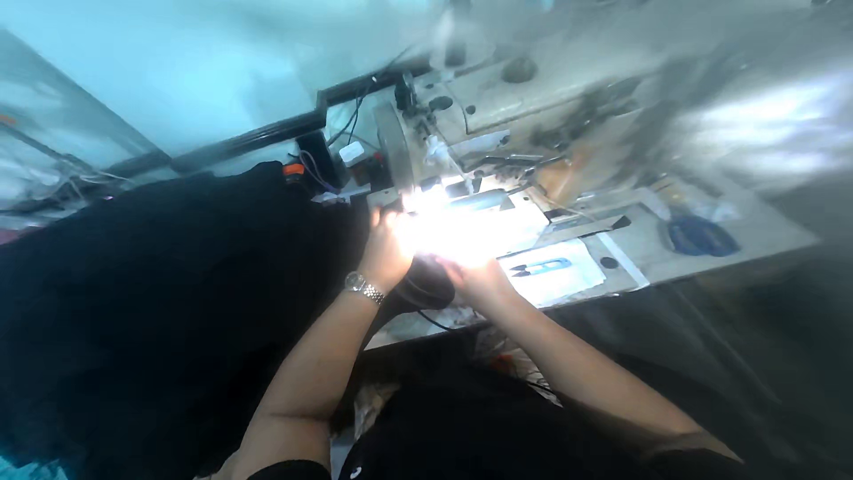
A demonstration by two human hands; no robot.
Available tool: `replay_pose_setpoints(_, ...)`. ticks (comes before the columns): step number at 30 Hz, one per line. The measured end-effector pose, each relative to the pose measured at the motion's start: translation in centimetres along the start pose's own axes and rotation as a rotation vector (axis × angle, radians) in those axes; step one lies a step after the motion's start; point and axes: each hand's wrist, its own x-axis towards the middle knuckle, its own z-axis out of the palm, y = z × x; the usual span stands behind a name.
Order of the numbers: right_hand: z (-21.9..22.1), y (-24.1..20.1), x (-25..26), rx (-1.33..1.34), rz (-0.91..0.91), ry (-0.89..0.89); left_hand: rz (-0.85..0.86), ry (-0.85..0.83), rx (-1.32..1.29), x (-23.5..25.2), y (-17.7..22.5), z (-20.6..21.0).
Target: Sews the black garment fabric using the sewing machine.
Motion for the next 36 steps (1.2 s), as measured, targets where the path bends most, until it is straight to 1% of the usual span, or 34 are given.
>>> replay_pose_setpoints(3,-0.2,-0.2,-0.2,0.004,0.024,-0.021,0.053,0.034,0.049,-0.3,0.0,0.0)
replay_pose_setpoints(5,-0.3,-0.1,-0.7,0.002,0.009,-0.032,0.077,0.050,0.103,-1.1,0.0,-0.1)
replay_pose_setpoints(7,-0.8,-0.3,-1.4,0.006,0.019,-0.085,0.095,0.039,0.097,-2.3,0.0,-0.3)
replay_pose_setpoints(10,-1.4,-0.6,-1.6,0.008,0.038,-0.125,0.073,0.009,0.041,-2.6,-0.8,-0.3)
replay_pose_setpoints(13,-0.7,-0.2,-0.8,0.000,-0.002,-0.068,-0.001,-0.002,-0.054,-1.1,-2.4,0.4)
replay_pose_setpoints(15,-0.4,0.0,0.0,0.009,-0.011,-0.048,-0.017,0.032,-0.083,0.0,-3.5,0.8)
replay_pose_setpoints(16,-0.4,0.0,0.3,0.009,-0.009,-0.050,-0.014,0.074,-0.075,0.4,-4.0,1.1)
replay_pose_setpoints(19,-0.2,0.3,0.4,0.016,-0.015,-0.049,0.007,0.162,-0.042,-0.2,-3.1,0.6)
replay_pose_setpoints(20,-0.3,0.5,0.4,0.027,-0.020,-0.045,0.047,0.148,-0.069,-1.0,-2.2,0.1)
replay_pose_setpoints(21,-0.4,0.6,0.4,0.030,-0.034,-0.039,0.091,0.101,-0.108,-2.1,-1.1,-0.3)
replay_pose_setpoints(23,-0.9,0.5,0.5,0.001,-0.036,-0.077,0.136,-0.105,-0.069,-4.5,1.0,-0.9)
replay_pose_setpoints(25,-2.1,-0.2,0.8,-0.075,-0.005,-0.194,0.121,-0.277,-0.046,-6.1,2.6,-2.2)
replay_pose_setpoints(26,-2.8,-0.6,1.3,-0.125,0.021,-0.277,0.140,-0.288,-0.099,-6.5,3.4,-3.6)
replay_pose_setpoints(27,-3.6,-0.8,1.8,-0.171,0.047,-0.351,0.209,-0.271,-0.206,-6.8,4.3,-5.3)
replay_pose_setpoints(28,-4.0,-0.9,2.1,-0.200,0.041,-0.381,0.305,-0.257,-0.362,-7.1,5.4,-6.9)
replay_pose_setpoints(29,-3.9,-0.5,2.0,-0.210,-0.007,-0.351,0.400,-0.262,-0.496,-7.4,6.4,-8.3)
replay_pose_setpoints(30,-3.6,0.0,1.8,-0.203,-0.081,-0.283,0.477,-0.275,-0.558,-7.6,7.3,-9.2)
replay_pose_setpoints(31,-3.4,0.4,1.4,-0.180,-0.165,-0.224,0.524,-0.281,-0.551,-7.8,7.9,-9.6)
replay_pose_setpoints(32,-3.4,0.7,0.9,-0.144,-0.257,-0.182,0.546,-0.282,-0.512,-8.0,8.2,-9.8)
replay_pose_setpoints(33,-3.5,0.8,0.2,-0.092,-0.331,-0.178,0.553,-0.279,-0.483,-8.2,8.3,-9.8)
replay_pose_setpoints(36,-4.3,-0.2,-2.9,0.037,-0.476,-0.246,0.540,-0.277,-0.477,-9.0,8.5,-9.3)
